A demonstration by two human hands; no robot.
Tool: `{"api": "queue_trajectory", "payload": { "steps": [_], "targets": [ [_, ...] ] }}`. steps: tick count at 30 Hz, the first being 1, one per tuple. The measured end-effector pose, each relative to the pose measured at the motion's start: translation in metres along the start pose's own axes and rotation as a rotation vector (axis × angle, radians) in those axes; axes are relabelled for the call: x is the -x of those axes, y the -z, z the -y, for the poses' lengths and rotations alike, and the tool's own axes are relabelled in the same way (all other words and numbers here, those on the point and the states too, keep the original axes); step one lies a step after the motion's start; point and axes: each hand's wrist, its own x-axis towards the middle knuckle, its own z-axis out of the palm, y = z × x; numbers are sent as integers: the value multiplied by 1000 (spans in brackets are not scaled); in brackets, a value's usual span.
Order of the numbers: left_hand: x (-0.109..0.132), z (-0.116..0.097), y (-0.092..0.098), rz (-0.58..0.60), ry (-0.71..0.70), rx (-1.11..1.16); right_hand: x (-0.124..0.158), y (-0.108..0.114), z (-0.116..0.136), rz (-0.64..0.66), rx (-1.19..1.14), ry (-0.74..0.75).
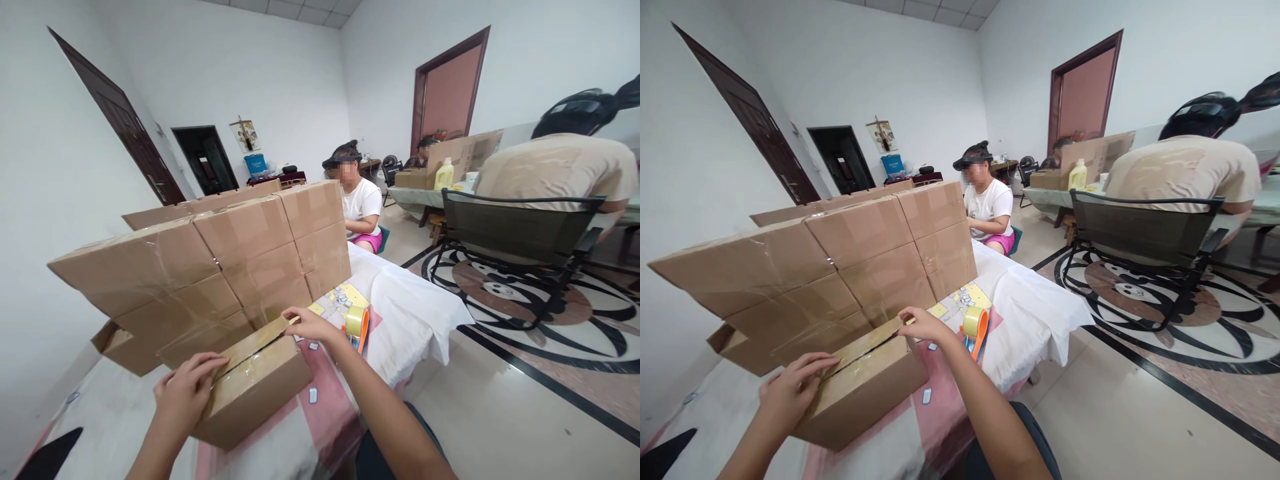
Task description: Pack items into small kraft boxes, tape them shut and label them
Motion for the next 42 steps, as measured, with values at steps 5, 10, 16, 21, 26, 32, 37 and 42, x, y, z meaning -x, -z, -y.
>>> {"api": "queue_trajectory", "payload": {
  "steps": [5,10,16,21,26,32,37,42],
  "targets": [
    [15,-39,2,220,-80,-252,27,33,8,-250,95,105],
    [43,-92,-10,288,-59,-508,61,63,-23,-1035,308,85],
    [49,-109,-14,352,-20,-622,79,55,-79,-1148,-103,-93],
    [48,-117,-8,343,1,-653,75,50,-81,-794,-216,-70],
    [50,-123,-10,321,19,-662,83,46,-82,-336,-311,-8],
    [49,-114,-24,78,-69,-474,90,31,-67,-271,-287,148],
    [52,-134,-34,-73,-579,58,100,15,-32,-220,-508,237],
    [62,-166,-51,112,-501,450,118,5,-8,-164,-465,318]
  ]
}}
